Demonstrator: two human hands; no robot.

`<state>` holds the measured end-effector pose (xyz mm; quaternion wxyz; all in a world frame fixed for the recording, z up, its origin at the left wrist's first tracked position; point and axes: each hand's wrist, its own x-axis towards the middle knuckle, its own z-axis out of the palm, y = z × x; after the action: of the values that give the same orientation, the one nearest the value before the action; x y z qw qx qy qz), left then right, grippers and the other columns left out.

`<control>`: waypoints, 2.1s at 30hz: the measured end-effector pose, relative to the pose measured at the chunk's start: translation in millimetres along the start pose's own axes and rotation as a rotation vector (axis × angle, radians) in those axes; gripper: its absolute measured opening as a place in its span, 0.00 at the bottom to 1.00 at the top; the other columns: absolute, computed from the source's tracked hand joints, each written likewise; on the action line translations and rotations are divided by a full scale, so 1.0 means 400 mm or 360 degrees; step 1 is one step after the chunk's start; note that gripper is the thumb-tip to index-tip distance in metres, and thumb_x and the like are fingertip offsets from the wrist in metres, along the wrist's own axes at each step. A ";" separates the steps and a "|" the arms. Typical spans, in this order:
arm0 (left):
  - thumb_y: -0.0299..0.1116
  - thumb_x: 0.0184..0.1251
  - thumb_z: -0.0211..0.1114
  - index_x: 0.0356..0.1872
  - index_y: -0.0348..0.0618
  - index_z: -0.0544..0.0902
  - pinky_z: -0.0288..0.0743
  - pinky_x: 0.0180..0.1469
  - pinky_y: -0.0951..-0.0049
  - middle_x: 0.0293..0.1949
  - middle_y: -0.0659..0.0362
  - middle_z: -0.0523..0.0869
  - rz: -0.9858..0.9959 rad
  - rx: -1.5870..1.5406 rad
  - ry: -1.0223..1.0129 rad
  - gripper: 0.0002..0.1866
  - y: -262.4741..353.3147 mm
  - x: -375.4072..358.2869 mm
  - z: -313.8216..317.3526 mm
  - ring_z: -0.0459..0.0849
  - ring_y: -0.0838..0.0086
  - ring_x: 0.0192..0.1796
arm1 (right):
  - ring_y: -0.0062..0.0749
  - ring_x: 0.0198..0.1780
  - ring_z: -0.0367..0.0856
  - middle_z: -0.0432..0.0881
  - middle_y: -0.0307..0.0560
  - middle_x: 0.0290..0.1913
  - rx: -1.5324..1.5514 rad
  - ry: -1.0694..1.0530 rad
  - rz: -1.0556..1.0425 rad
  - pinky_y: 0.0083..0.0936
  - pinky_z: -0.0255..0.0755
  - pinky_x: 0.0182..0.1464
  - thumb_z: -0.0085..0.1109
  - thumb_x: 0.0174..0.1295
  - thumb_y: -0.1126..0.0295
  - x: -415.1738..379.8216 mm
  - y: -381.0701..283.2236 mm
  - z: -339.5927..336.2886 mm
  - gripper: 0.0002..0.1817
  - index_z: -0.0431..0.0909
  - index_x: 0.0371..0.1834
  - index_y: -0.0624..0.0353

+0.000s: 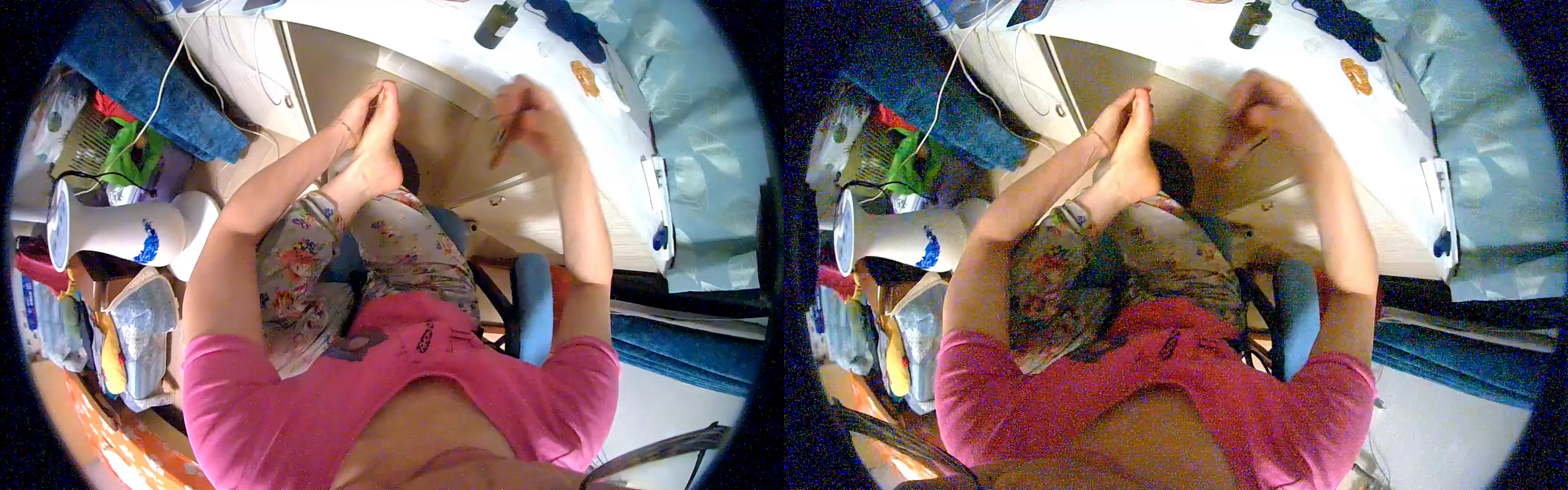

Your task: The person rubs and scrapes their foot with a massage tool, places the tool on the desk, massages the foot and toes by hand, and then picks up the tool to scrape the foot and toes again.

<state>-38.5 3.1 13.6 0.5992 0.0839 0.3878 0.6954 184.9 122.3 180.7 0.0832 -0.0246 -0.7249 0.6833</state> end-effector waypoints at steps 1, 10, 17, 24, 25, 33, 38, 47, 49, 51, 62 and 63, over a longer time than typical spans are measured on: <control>0.44 0.62 0.49 0.34 0.50 0.72 0.70 0.35 0.74 0.27 0.64 0.75 0.0071 0.0028 -0.0075 0.11 0.000 0.007 -0.011 0.73 0.76 0.31 | 0.22 0.35 0.69 0.71 0.37 0.30 0.0139 -0.0001 0.0206 0.16 0.65 0.33 0.61 0.45 0.53 0.006 0.036 0.048 0.20 0.68 0.34 0.54; 0.39 0.63 0.47 0.35 0.51 0.72 0.71 0.40 0.75 0.31 0.65 0.76 0.0134 0.0004 -0.0237 0.08 -0.049 -0.084 0.058 0.75 0.76 0.35 | 0.31 0.44 0.72 0.73 0.46 0.41 0.0190 0.0560 -0.0066 0.23 0.67 0.46 0.52 0.56 0.65 0.138 0.518 0.048 0.18 0.65 0.48 0.59; 0.45 0.58 0.53 0.34 0.49 0.75 0.72 0.38 0.72 0.28 0.63 0.78 -0.0121 -0.0087 -0.0142 0.12 -0.158 -0.039 0.052 0.76 0.75 0.31 | 0.33 0.46 0.72 0.73 0.45 0.43 0.1205 0.0749 0.0189 0.32 0.66 0.50 0.54 0.54 0.58 0.167 0.375 0.095 0.18 0.66 0.42 0.56; 0.41 0.56 0.49 0.28 0.49 0.75 0.70 0.29 0.76 0.24 0.64 0.75 -0.0042 -0.0130 0.0220 0.10 -0.055 -0.025 0.015 0.73 0.77 0.26 | 0.25 0.37 0.73 0.73 0.37 0.37 0.0812 0.0597 0.0116 0.21 0.68 0.35 0.54 0.55 0.63 0.268 0.456 0.052 0.11 0.69 0.39 0.52; 0.41 0.56 0.47 0.30 0.49 0.74 0.70 0.30 0.75 0.25 0.63 0.75 -0.0012 -0.0118 0.0252 0.10 -0.048 -0.036 0.014 0.73 0.77 0.27 | 0.25 0.35 0.73 0.73 0.36 0.36 0.0749 0.0551 0.0134 0.19 0.68 0.31 0.54 0.55 0.64 0.285 0.458 0.055 0.10 0.69 0.39 0.52; 0.46 0.60 0.45 0.42 0.49 0.73 0.65 0.34 0.79 0.35 0.64 0.75 0.0241 0.0226 0.0200 0.16 -0.027 0.016 -0.059 0.72 0.79 0.36 | 0.23 0.41 0.70 0.71 0.38 0.40 0.0459 0.0112 0.0331 0.21 0.69 0.40 0.53 0.56 0.65 0.397 0.460 0.031 0.10 0.69 0.38 0.54; 0.47 0.60 0.47 0.45 0.51 0.71 0.66 0.36 0.79 0.36 0.65 0.75 0.0160 0.0195 0.0111 0.16 -0.031 0.045 -0.113 0.72 0.81 0.37 | 0.26 0.28 0.71 0.74 0.42 0.25 -0.0522 0.0313 0.0225 0.19 0.67 0.31 0.70 0.33 0.53 0.451 0.488 0.058 0.25 0.70 0.27 0.60; 0.43 0.60 0.48 0.39 0.49 0.74 0.71 0.35 0.80 0.33 0.65 0.78 0.0195 0.0105 0.0038 0.13 -0.037 0.056 -0.146 0.76 0.79 0.34 | 0.22 0.26 0.63 0.66 0.37 0.22 -0.0640 0.0113 -0.0047 0.20 0.61 0.28 0.67 0.39 0.59 0.467 0.503 0.028 0.21 0.65 0.25 0.57; 0.42 0.60 0.47 0.39 0.48 0.74 0.72 0.34 0.80 0.32 0.64 0.78 0.0160 0.0076 -0.0015 0.12 -0.037 0.069 -0.155 0.76 0.79 0.33 | 0.22 0.27 0.62 0.66 0.37 0.22 -0.0608 0.0351 -0.0120 0.20 0.61 0.28 0.67 0.39 0.60 0.468 0.505 0.030 0.20 0.64 0.25 0.57; 0.41 0.61 0.47 0.39 0.47 0.73 0.73 0.33 0.79 0.31 0.62 0.78 0.0225 0.0100 0.0046 0.12 -0.050 0.082 -0.170 0.77 0.78 0.31 | 0.21 0.27 0.62 0.65 0.36 0.23 -0.0548 0.0154 -0.0048 0.19 0.61 0.28 0.67 0.39 0.60 0.459 0.513 0.037 0.21 0.64 0.25 0.57; 0.41 0.59 0.48 0.39 0.45 0.73 0.72 0.35 0.79 0.33 0.62 0.78 0.0222 0.0101 0.0058 0.13 -0.052 0.057 -0.150 0.77 0.77 0.33 | 0.24 0.27 0.66 0.69 0.40 0.23 -0.0880 0.0038 -0.0266 0.22 0.64 0.29 0.66 0.39 0.58 0.428 0.457 0.043 0.22 0.63 0.27 0.57; 0.41 0.59 0.49 0.39 0.45 0.73 0.72 0.34 0.79 0.33 0.62 0.78 0.0193 0.0062 0.0054 0.13 -0.054 0.055 -0.144 0.77 0.78 0.33 | 0.24 0.27 0.66 0.69 0.41 0.23 -0.0850 0.0128 -0.0245 0.22 0.64 0.29 0.66 0.39 0.58 0.434 0.450 0.043 0.22 0.63 0.27 0.57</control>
<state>-61.2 -2.7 -47.2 0.5475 0.1072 0.4055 0.7241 -2.8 143.2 15.9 0.1540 -0.0176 -0.8753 0.4581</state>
